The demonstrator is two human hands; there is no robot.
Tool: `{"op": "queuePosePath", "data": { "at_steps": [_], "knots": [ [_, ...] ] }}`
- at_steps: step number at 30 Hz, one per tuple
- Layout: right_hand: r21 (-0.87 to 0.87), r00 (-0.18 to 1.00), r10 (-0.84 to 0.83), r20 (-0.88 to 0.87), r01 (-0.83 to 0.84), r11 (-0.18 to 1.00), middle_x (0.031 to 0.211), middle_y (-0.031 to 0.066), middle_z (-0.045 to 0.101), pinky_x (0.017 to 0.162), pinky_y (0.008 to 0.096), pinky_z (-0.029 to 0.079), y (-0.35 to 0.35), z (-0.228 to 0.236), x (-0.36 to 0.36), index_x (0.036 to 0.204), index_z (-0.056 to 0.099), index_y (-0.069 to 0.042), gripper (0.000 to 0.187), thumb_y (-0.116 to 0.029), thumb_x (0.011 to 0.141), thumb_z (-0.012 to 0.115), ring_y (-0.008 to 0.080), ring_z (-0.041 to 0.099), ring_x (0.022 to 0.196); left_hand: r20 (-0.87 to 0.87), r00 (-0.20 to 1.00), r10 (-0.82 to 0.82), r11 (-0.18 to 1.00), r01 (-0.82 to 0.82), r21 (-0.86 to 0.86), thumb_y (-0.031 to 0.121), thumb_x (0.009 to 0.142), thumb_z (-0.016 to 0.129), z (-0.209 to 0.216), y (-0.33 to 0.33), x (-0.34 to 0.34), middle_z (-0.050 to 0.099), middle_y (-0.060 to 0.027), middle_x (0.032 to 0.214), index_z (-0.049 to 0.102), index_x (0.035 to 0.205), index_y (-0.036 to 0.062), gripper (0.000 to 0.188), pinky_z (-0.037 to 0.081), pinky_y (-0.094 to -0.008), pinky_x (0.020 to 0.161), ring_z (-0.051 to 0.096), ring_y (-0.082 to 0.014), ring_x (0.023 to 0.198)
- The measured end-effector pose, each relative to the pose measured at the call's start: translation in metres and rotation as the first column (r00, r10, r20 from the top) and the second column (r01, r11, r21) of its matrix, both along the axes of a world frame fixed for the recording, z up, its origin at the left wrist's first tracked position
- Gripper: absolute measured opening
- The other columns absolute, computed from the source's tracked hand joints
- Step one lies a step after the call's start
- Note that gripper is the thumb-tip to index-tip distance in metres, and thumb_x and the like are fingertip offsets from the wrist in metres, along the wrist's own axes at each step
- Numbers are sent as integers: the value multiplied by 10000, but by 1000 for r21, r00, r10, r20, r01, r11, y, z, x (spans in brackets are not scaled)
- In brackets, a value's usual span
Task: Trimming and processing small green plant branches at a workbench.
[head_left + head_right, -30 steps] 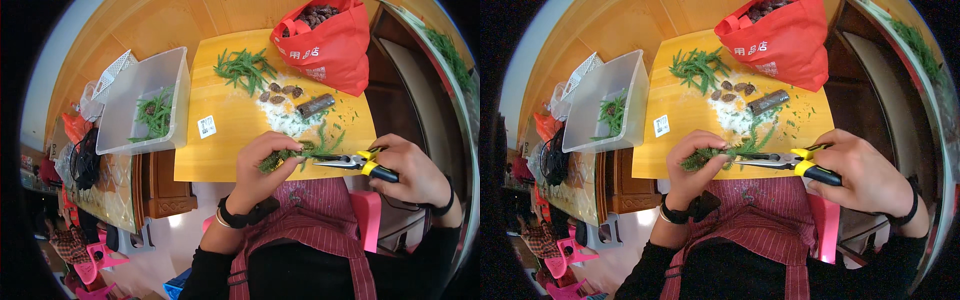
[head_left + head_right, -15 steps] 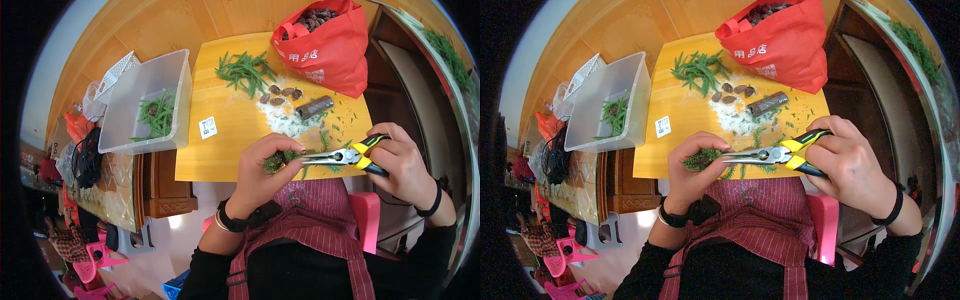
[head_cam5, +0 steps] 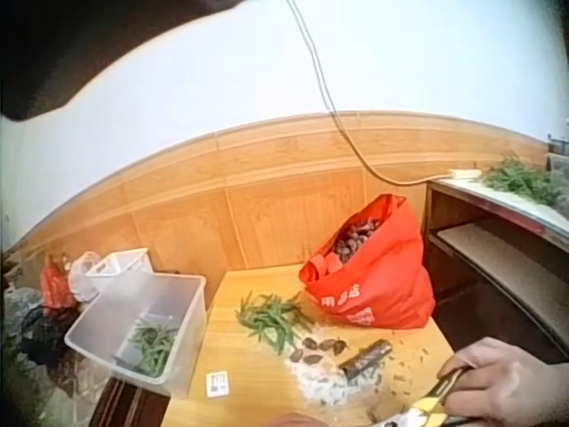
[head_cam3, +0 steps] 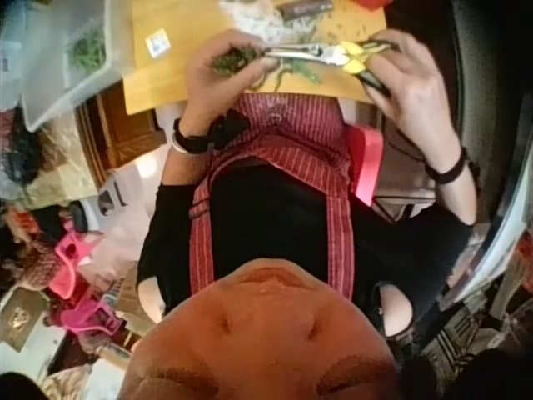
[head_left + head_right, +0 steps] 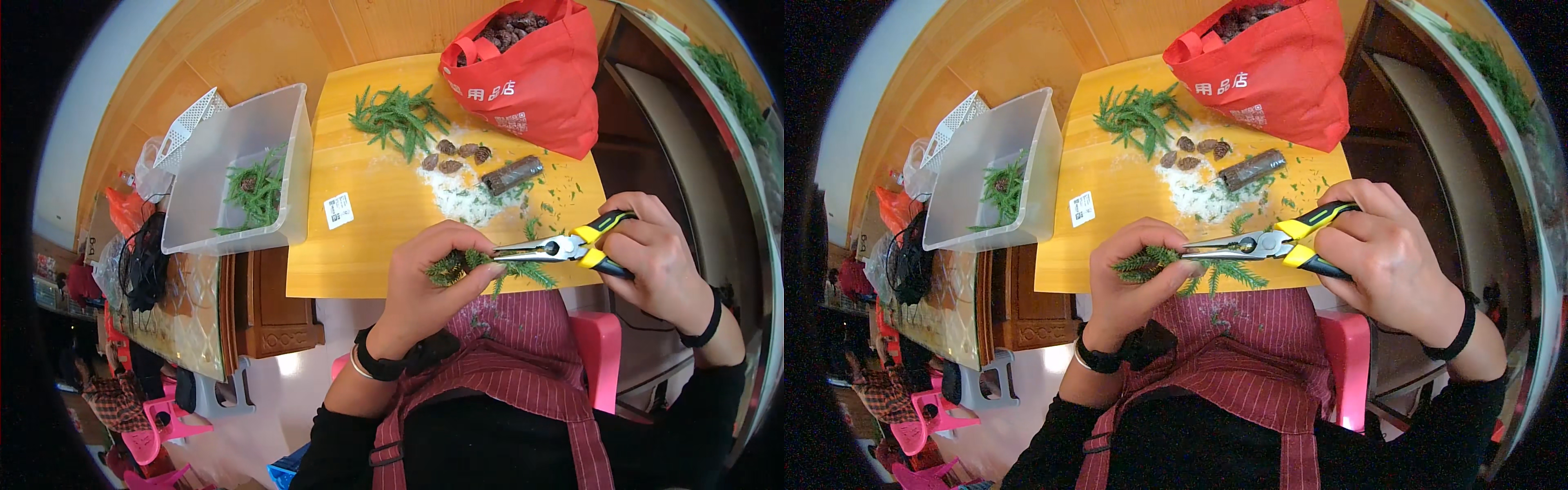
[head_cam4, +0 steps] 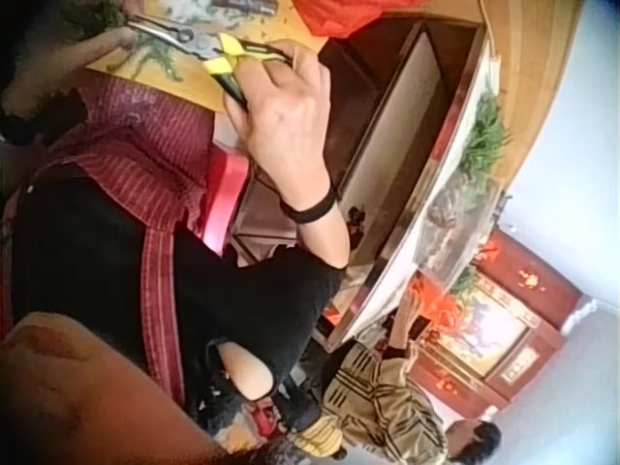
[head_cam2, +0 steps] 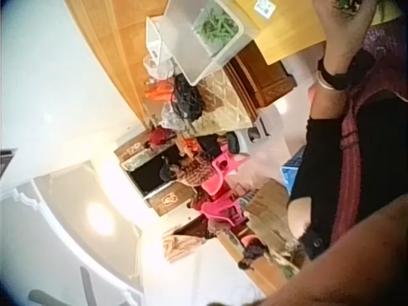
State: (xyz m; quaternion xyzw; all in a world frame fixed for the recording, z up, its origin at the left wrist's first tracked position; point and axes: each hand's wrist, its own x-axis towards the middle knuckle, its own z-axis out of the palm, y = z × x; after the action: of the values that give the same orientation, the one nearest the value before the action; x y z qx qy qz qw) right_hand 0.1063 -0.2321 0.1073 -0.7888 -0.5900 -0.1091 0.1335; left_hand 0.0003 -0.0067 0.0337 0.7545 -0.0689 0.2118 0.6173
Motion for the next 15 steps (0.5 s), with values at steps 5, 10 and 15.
{"op": "queuePosePath", "data": {
  "at_steps": [5,10,15],
  "knots": [
    [3,999,37,9,-37,999,711,119,534,697,379,420,-2,-1,2,656,509,-9,241,-53,513,698,308,536,882,16,1000,-20,1000,20,6,-60,667,657,-3,0,0,603,-100,815,597,814,-14,165,458,-252,667,579,-162,749],
    [-28,997,75,15,-75,997,691,78,532,691,367,413,-4,-1,4,678,547,-45,257,-134,498,706,274,528,849,1,999,-35,999,35,13,-64,670,659,-2,-1,0,611,-100,801,604,799,-15,148,460,-249,651,584,-160,734],
    [-35,996,81,48,-80,996,635,71,522,677,363,420,-6,-2,5,679,554,-46,256,-137,500,711,274,531,832,-24,999,-40,999,40,1,-59,675,660,-1,-4,0,617,-101,779,608,780,-16,124,459,-249,638,586,-160,711]
  ]
}}
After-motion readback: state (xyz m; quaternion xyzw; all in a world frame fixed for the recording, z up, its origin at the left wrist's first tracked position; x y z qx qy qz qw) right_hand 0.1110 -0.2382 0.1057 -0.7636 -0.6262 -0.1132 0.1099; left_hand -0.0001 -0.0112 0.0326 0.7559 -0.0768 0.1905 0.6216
